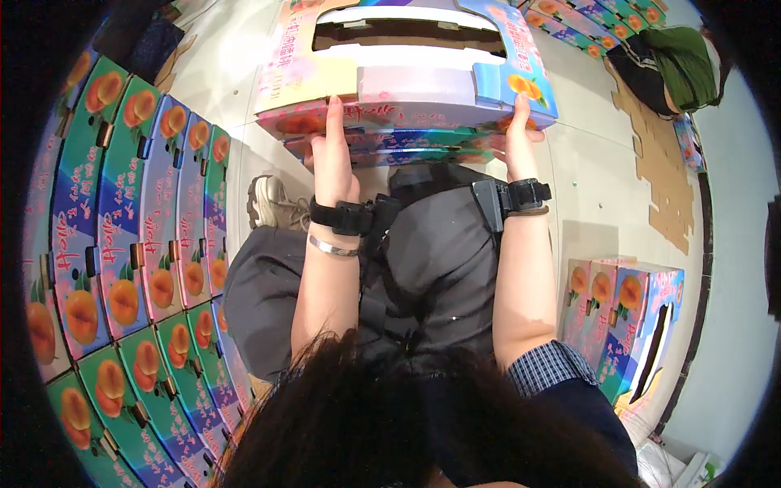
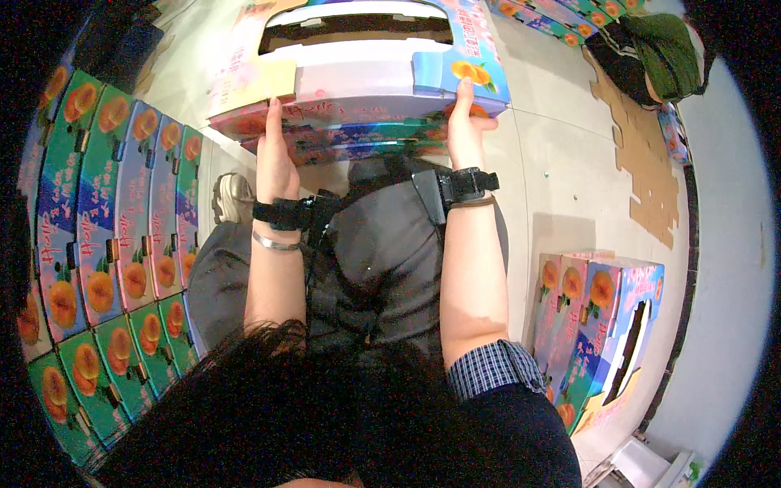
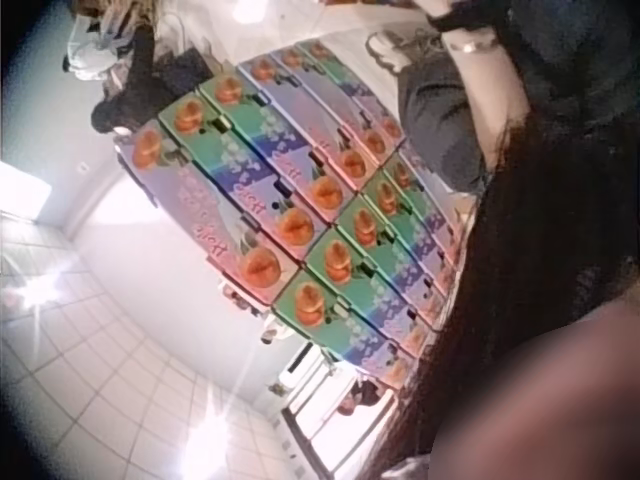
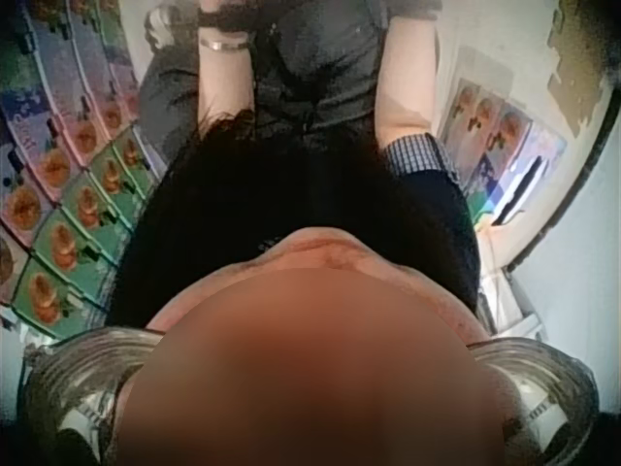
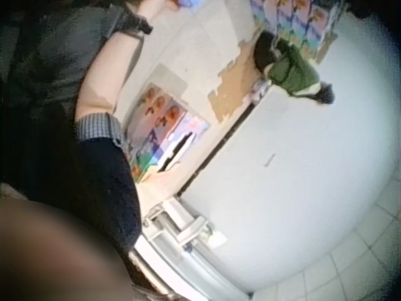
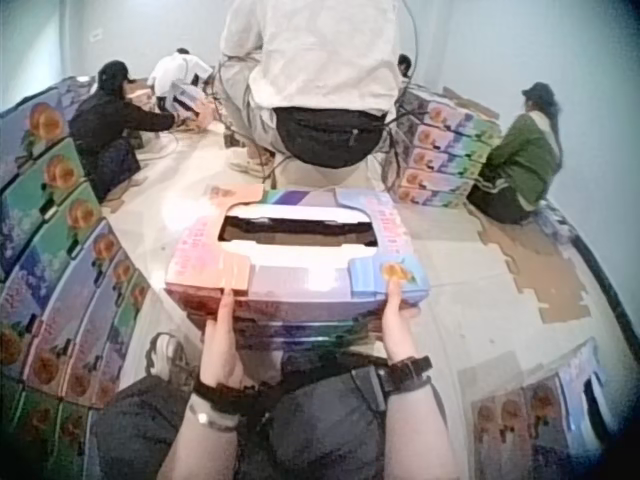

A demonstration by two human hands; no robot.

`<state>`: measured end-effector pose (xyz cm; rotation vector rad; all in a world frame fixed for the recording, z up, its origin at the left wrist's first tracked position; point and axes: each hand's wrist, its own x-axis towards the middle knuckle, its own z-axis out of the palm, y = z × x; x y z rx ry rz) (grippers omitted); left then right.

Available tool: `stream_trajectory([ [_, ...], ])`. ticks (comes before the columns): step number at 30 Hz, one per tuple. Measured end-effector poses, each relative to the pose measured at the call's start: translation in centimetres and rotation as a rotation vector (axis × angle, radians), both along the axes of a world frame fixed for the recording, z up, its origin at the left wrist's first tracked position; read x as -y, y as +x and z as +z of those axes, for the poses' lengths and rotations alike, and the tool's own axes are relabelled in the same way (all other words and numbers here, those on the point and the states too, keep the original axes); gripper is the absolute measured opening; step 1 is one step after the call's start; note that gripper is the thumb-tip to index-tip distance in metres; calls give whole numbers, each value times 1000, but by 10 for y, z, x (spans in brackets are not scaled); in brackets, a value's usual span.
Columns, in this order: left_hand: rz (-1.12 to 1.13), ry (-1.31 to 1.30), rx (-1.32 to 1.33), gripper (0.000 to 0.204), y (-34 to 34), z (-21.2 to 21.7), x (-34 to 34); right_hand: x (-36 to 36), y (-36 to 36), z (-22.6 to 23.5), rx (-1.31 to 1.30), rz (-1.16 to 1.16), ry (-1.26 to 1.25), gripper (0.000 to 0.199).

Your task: The recorder is sitting on the floor in a warehouse or factory setting, assembling printed cardboard fruit boxes.

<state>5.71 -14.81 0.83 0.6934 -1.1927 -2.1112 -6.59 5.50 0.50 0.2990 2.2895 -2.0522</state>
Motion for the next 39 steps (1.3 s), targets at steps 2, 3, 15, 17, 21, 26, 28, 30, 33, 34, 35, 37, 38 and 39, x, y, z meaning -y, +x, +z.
stream_trajectory([
  [2,-7,-14,6,53,1,-2,1,3,2,1,-10,-16,-38,93],
  [3,2,9,50,53,0,-4,0,4,4,0,-12,-34,-75,95],
  [15,154,-96,96,77,16,2,-4,11,15,-1,69,-34,-232,113],
  [17,323,-135,290,78,19,17,-36,7,28,9,138,-65,-315,106],
  [21,206,-230,281,67,16,11,-100,-25,56,23,46,-161,-504,86],
  [26,-307,-236,75,36,26,21,-157,-105,131,42,-211,-304,-415,54],
  [28,-466,-202,-4,28,23,22,-170,-136,178,44,-313,-283,-364,44],
  [30,-584,-278,-70,27,13,32,-199,-184,219,38,-221,-383,-274,41],
  [33,-725,-363,-123,31,10,52,-260,-245,290,25,-42,-614,-283,52],
  [34,-807,-364,-105,35,12,61,-283,-264,313,27,73,-721,-382,59],
  [35,-891,-370,-127,41,10,58,-307,-277,333,31,149,-821,-401,68],
  [37,-1085,-356,-102,55,5,45,-352,-296,370,37,276,-994,-437,82],
  [38,-1186,-342,-53,64,4,39,-368,-304,385,39,328,-1060,-458,88],
  [39,-1202,-340,-58,64,5,36,-384,-313,401,42,339,-1090,-473,99],
])
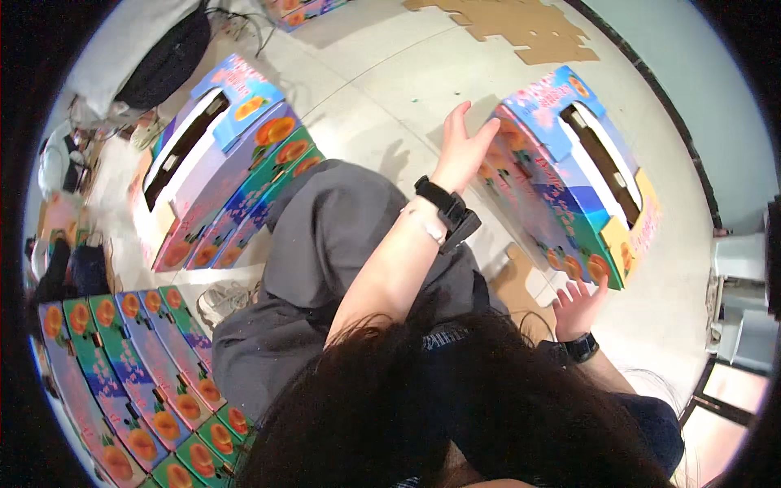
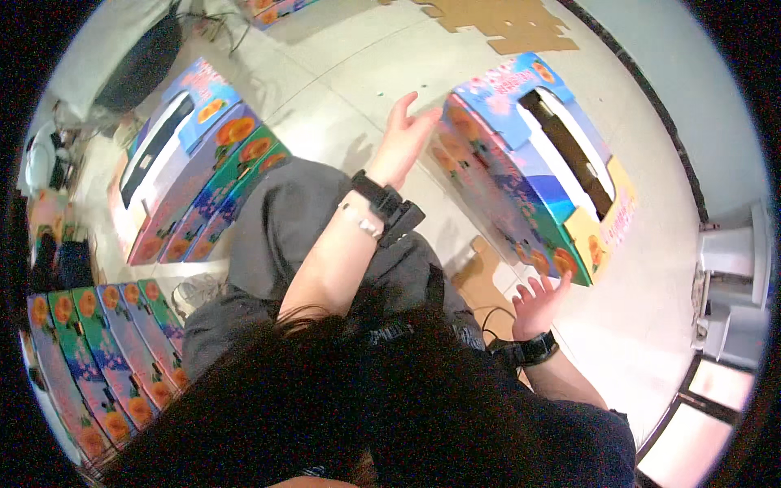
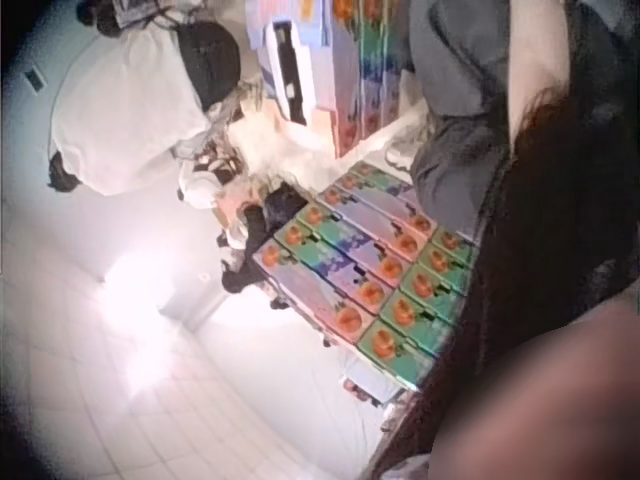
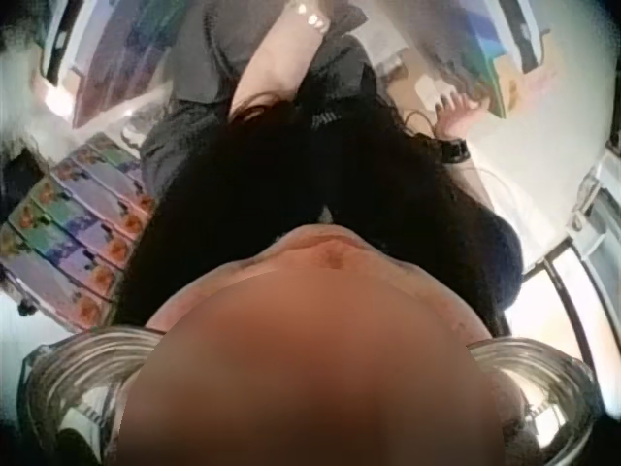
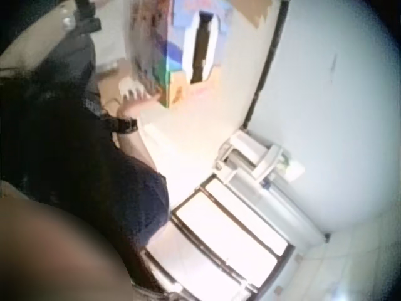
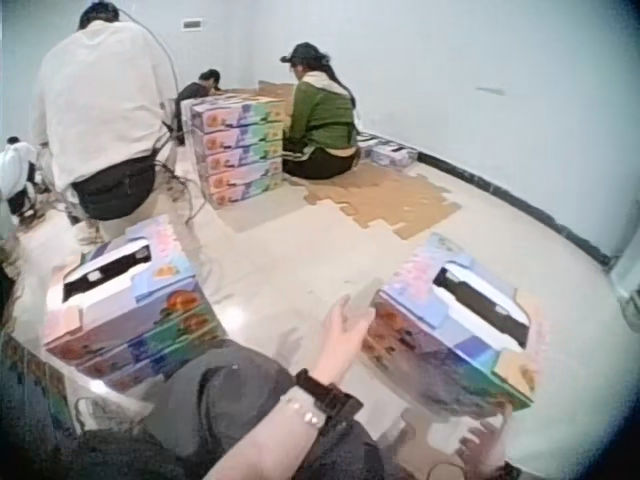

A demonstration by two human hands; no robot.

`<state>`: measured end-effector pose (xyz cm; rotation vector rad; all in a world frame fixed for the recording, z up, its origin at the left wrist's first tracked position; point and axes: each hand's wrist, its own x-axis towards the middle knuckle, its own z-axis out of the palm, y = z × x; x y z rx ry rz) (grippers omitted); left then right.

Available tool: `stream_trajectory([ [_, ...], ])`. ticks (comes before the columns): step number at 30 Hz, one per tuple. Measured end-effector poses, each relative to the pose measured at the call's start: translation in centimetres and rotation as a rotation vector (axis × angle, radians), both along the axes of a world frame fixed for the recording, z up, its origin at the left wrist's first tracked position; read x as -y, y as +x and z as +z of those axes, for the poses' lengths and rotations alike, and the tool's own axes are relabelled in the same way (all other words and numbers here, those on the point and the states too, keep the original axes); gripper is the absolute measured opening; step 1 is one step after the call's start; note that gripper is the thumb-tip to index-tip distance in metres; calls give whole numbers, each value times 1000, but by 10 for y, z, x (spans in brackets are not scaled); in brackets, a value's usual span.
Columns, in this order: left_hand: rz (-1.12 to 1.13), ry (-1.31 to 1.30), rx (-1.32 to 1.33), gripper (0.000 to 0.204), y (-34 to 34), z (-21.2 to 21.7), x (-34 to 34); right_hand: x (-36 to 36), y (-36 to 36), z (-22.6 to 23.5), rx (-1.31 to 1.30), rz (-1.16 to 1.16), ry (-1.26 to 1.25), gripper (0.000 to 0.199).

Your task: The recorder is sitting on the floor in a warehouse or factory setting, assembling printed cardboard fruit boxes.

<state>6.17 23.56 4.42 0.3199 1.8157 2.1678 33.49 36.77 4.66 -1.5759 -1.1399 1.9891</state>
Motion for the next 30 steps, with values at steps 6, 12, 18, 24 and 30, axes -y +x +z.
stream_trajectory([
  [6,-65,-129,-31,94,-12,-28,-68,-46,34,-5,-54,-440,-59,97],
  [12,-72,107,117,90,-16,-39,-77,-63,18,-5,-275,-312,-40,89],
  [18,-59,23,88,75,-11,-36,-74,-49,-5,-7,-302,-318,179,74],
  [24,36,53,38,66,-1,-30,-62,-46,-5,-3,-381,-313,304,58],
  [30,80,178,29,56,12,10,-25,-20,-13,17,-428,-312,309,57],
])
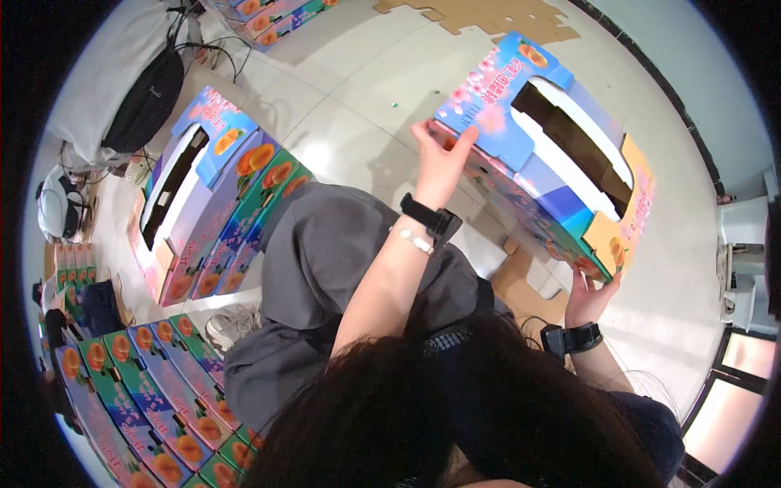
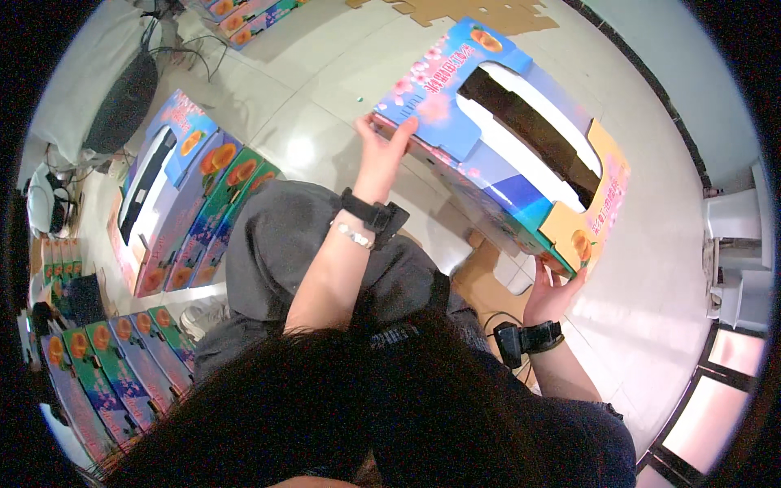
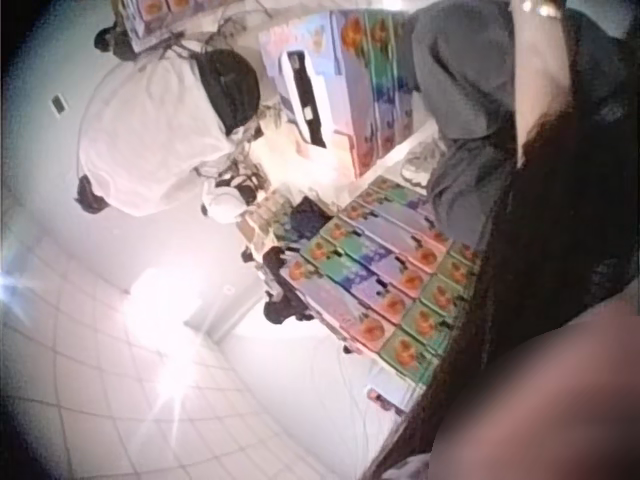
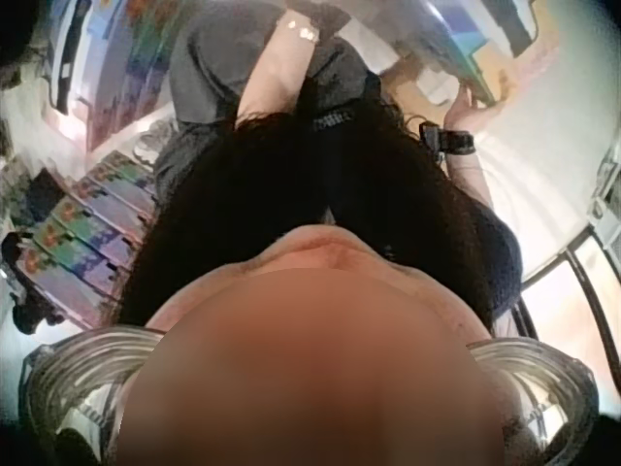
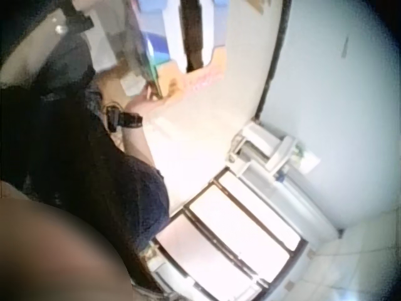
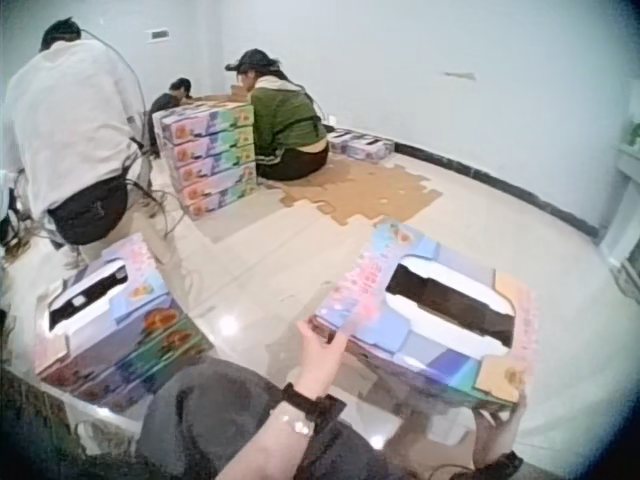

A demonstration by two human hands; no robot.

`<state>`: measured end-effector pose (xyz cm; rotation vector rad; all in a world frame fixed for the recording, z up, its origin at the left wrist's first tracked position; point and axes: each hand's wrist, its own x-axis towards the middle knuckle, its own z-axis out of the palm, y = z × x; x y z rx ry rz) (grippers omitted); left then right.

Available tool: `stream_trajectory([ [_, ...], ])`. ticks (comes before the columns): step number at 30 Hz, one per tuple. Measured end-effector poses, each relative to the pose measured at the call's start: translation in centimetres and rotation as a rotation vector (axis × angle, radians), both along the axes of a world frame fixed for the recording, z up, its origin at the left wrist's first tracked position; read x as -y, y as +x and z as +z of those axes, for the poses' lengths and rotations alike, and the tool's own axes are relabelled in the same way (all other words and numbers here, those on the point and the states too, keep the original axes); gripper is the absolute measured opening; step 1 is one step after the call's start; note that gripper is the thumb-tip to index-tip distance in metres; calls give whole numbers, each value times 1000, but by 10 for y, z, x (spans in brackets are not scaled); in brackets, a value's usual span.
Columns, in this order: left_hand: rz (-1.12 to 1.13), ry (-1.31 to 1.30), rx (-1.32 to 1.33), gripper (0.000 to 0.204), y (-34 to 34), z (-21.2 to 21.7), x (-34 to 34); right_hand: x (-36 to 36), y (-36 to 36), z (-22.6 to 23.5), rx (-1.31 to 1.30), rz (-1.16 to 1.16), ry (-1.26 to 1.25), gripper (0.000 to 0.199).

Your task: The recorder is sitting on the floor in a warehouse or factory setting, assembling printed cardboard fruit boxes.

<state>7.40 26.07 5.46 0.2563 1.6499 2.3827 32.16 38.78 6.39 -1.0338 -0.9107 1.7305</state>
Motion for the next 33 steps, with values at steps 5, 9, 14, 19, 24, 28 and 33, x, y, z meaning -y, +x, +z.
stream_trajectory([
  [5,156,86,-104,53,0,15,59,24,-4,6,-115,122,52,57],
  [9,225,283,-148,50,10,32,123,60,-23,17,-145,234,112,55],
  [14,549,402,-273,52,6,48,211,93,-105,9,-324,493,248,60],
  [19,832,316,-501,62,17,53,287,140,-186,-6,-533,758,226,60],
  [24,990,226,-572,57,32,48,365,205,-273,4,-638,1068,325,62],
  [28,1202,202,-540,50,35,39,397,251,-324,6,-659,1222,372,61],
  [33,1354,-7,-534,40,30,33,427,287,-354,3,-439,1291,453,58],
])
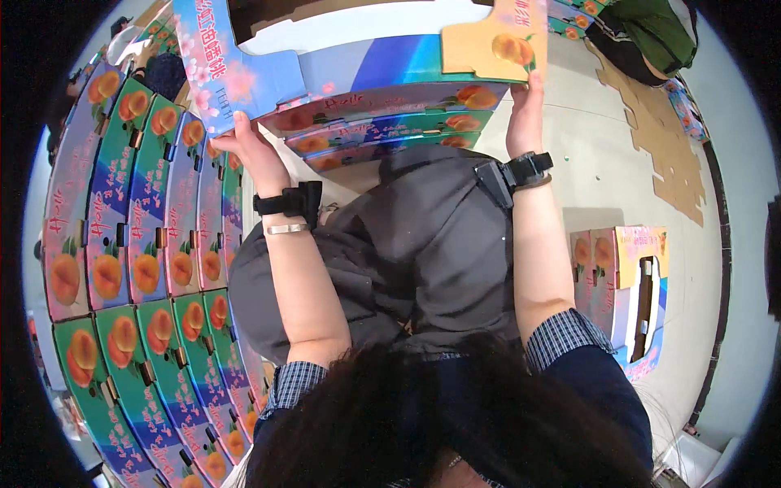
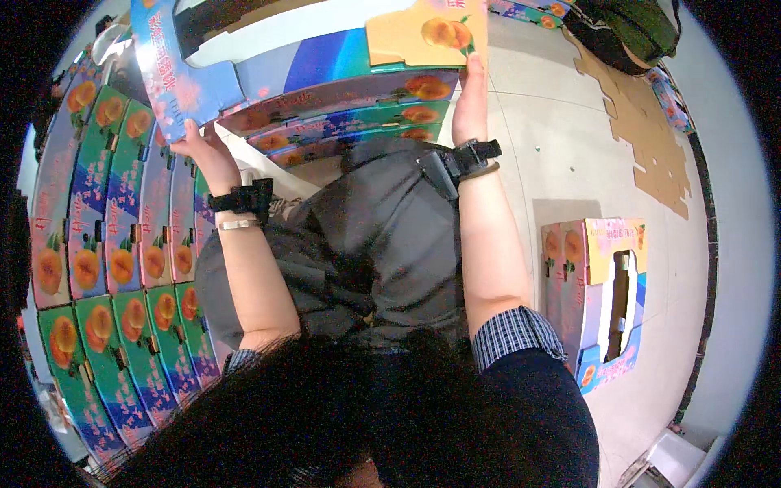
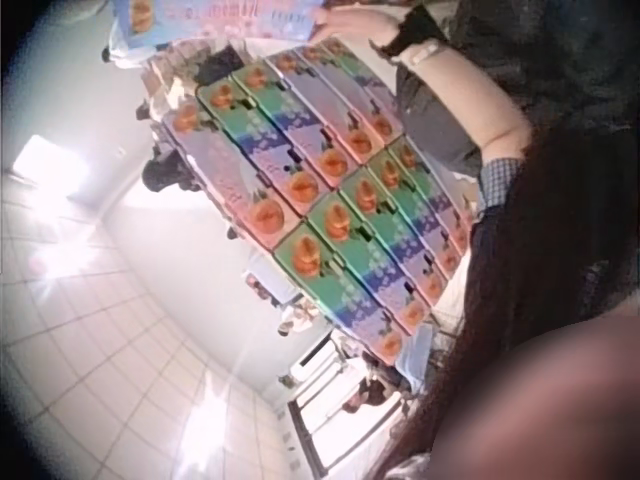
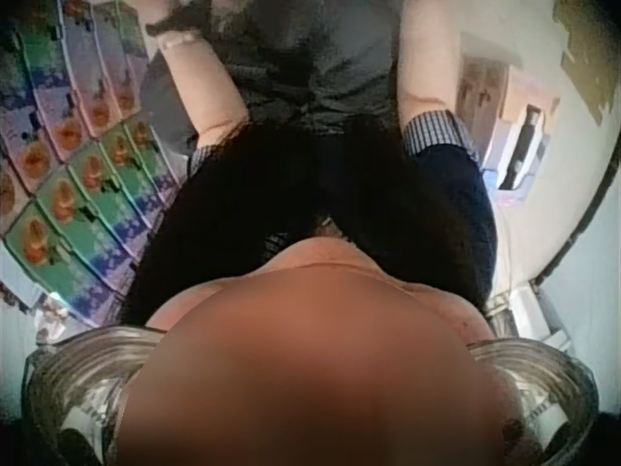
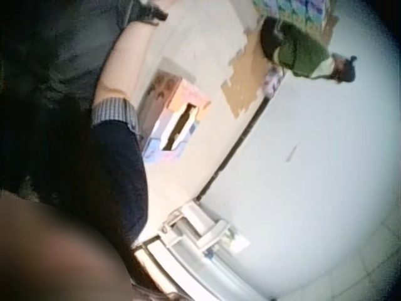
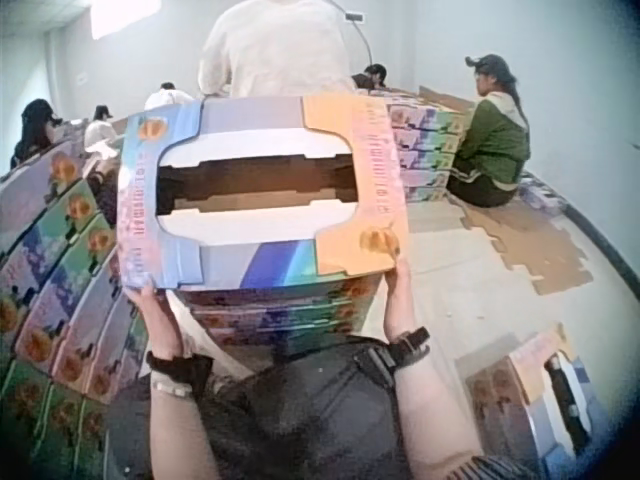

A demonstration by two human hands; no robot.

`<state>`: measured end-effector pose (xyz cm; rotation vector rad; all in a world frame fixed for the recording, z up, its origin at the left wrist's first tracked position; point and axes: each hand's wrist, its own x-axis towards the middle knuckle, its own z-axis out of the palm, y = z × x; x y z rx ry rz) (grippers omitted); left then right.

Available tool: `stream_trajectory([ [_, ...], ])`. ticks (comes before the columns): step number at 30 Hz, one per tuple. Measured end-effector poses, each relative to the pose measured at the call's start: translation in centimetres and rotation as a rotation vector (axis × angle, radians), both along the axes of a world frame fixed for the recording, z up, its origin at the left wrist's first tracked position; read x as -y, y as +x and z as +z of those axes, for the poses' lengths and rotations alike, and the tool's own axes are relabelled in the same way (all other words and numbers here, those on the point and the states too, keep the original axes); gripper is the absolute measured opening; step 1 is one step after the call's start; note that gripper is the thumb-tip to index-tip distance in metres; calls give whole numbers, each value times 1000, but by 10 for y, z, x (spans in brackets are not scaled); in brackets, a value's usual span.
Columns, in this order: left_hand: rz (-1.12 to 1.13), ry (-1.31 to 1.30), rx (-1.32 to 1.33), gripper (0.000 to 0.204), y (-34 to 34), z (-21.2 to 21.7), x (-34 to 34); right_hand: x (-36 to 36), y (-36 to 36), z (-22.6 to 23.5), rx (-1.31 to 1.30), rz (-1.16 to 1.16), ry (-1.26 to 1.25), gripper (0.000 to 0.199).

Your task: The recorder is sitting on the floor in a warehouse or factory setting, assembling printed cardboard fruit boxes.

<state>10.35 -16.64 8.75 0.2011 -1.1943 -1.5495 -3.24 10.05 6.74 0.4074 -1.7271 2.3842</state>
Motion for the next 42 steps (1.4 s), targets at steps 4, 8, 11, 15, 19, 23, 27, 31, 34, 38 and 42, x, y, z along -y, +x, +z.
stream_trajectory([
  [4,49,-20,110,39,-9,-18,19,12,0,5,52,-24,69,58],
  [8,129,-46,267,38,-17,-17,12,5,-12,-6,47,-47,19,56],
  [11,101,-87,202,39,-19,-18,11,7,-15,-7,16,-55,-14,55],
  [15,108,-113,169,41,-23,-24,18,9,-14,-5,17,-38,-9,56],
  [19,124,-108,217,43,-28,-29,25,11,-11,0,-7,-63,39,58],
  [23,53,-18,201,46,-31,-24,29,12,-11,2,-9,-85,68,58],
  [27,-3,76,200,52,-33,-13,18,10,-14,0,-17,-123,178,57],
  [31,212,37,369,57,-39,-25,29,13,-13,1,-44,-136,256,53],
  [34,232,-4,389,61,-40,-35,34,23,-3,9,-45,-168,281,48],
  [38,203,-57,379,69,-39,-43,42,19,-8,7,-79,-159,284,48],
  [42,242,-93,489,75,-36,-43,46,31,4,20,-33,-168,295,45],
])
